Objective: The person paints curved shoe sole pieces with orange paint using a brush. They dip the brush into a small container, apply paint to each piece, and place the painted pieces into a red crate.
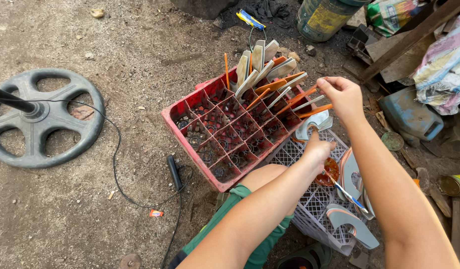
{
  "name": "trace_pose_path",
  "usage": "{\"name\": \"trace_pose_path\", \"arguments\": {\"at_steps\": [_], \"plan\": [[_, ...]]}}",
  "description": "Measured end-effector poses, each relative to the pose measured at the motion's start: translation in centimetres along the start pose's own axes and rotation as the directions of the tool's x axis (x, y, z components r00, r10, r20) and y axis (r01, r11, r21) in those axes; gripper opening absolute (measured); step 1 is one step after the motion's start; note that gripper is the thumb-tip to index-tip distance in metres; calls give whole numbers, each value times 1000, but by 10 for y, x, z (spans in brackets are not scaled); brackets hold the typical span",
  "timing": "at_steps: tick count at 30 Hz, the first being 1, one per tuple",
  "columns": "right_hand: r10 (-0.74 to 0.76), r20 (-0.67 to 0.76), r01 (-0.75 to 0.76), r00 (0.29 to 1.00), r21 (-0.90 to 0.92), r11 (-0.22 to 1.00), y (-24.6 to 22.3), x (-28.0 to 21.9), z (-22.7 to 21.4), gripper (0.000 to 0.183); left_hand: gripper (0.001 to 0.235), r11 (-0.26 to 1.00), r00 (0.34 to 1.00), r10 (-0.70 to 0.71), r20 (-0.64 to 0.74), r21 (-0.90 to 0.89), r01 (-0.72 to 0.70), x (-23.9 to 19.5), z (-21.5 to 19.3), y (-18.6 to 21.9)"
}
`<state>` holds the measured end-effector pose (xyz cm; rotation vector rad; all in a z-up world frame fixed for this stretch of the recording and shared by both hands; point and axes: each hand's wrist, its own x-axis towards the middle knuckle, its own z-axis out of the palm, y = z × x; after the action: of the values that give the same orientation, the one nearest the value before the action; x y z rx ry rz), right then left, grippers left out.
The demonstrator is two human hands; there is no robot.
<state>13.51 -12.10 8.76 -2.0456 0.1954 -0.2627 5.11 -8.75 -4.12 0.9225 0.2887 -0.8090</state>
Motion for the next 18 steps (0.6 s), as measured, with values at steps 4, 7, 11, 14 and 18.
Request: {"name": "trace_pose_path", "arguments": {"at_steps": [4,7,11,14,18], "plan": [[20,-1,-20,1000,-49,999,3,6,15,35,85,998,997,65,38,18,-66,-10,6,-8],[185,13,-183,983,-92,979,8,9,19,37,81,999,996,53,73,-5,-53,-14,10,-13],[220,144,-165,965,-317,934,31,18,24,42,89,1000,997,28,75,9,-28,-7,15,-25],[231,150,-144,961,-440,886,57,28,32,45,87,996,996,61,63,55,-65,0,16,-31],[-29,88,66,996,-449,891,80,32,36,51,83,999,998,9,68,-35,-7,-8,14,-26]]}}
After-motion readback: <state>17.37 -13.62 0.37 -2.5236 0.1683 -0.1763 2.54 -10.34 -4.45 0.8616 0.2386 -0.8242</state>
